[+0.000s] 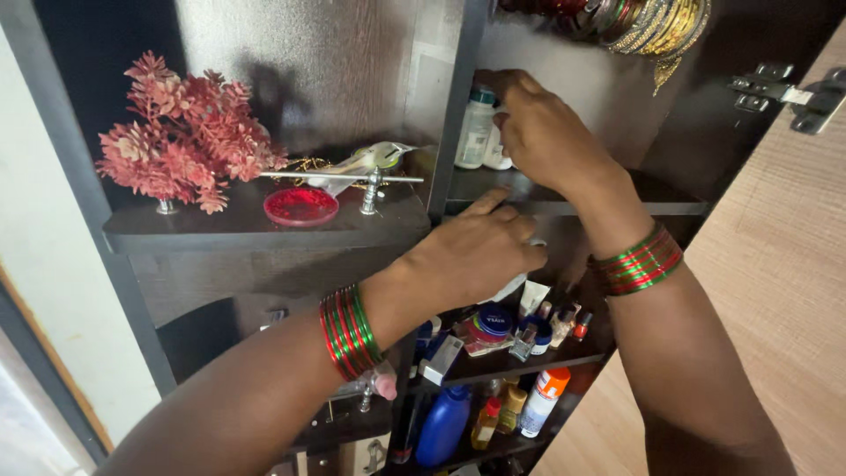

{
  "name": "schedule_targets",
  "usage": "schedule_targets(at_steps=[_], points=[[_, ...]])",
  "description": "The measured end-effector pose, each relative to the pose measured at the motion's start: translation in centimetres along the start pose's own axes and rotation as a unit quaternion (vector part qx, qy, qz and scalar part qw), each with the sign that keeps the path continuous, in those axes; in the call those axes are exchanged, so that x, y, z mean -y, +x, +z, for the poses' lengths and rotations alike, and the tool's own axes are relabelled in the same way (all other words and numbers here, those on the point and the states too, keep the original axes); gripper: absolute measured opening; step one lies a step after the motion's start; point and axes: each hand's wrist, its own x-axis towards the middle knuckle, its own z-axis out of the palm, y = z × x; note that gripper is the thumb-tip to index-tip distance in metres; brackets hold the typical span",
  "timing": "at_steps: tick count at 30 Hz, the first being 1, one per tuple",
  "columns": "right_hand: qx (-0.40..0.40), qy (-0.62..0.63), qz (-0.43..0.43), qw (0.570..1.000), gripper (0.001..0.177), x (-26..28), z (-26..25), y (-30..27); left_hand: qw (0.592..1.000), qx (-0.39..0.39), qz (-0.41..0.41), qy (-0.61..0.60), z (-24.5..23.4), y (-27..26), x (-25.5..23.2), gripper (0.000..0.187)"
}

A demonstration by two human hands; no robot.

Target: The person wipes several cosmetic bottles and small containers with a cloth inside a cabinet, handling each item one at a time and returning them to the shelf. The person also wipes the cabinet shelves between items.

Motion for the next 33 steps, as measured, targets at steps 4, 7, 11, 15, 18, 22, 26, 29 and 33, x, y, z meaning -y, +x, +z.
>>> schedule_targets(at_steps=[4, 7, 11, 15, 18, 22, 26, 29, 33], points=[[0.007, -0.027, -0.008, 1.000, 0.041, -0.5, 1.1, 0.8, 0.999, -0.044, -0.010, -0.022, 0.6, 0.0, 0.2, 0.017], [-0.025, -0.044, -0.009, 0.999, 0.033, -0.3, 0.9, 0.6, 0.999, -0.033, -0.017, -0.032, 1.1, -0.2, 0.2, 0.017], [-0.030, 0.010, -0.009, 0.999, 0.025, 0.9, -0.4, 0.2, 0.997, -0.054, -0.037, -0.052, 1.1, 0.0, 0.3, 0.019], [-0.019, 0.060, 0.035, 0.997, 0.023, 1.8, -1.0, -0.4, 0.996, -0.047, -0.049, -0.064, 1.2, 0.0, 0.2, 0.020], [-0.007, 0.069, 0.023, 0.997, 0.021, 1.5, -1.7, -0.6, 0.994, -0.056, -0.053, -0.076, 1.3, 0.0, 0.1, 0.020], [0.013, 0.095, 0.020, 0.995, 0.020, 0.5, -2.3, -0.5, 0.993, -0.055, -0.063, -0.088, 1.4, 0.1, 0.1, 0.024], [0.029, 0.146, 0.065, 0.987, 0.029, 0.0, -2.3, -0.2, 0.991, -0.056, -0.071, -0.096, 1.2, 0.2, -0.1, 0.023], [0.031, 0.157, 0.037, 0.987, 0.033, -0.2, -2.2, 0.0, 0.992, -0.035, -0.078, -0.090, 0.6, 0.5, -0.4, 0.024], [0.036, 0.197, 0.055, 0.978, 0.035, -0.9, -1.5, 0.8, 0.992, -0.030, -0.099, -0.074, -0.4, 0.7, -0.9, 0.033]])
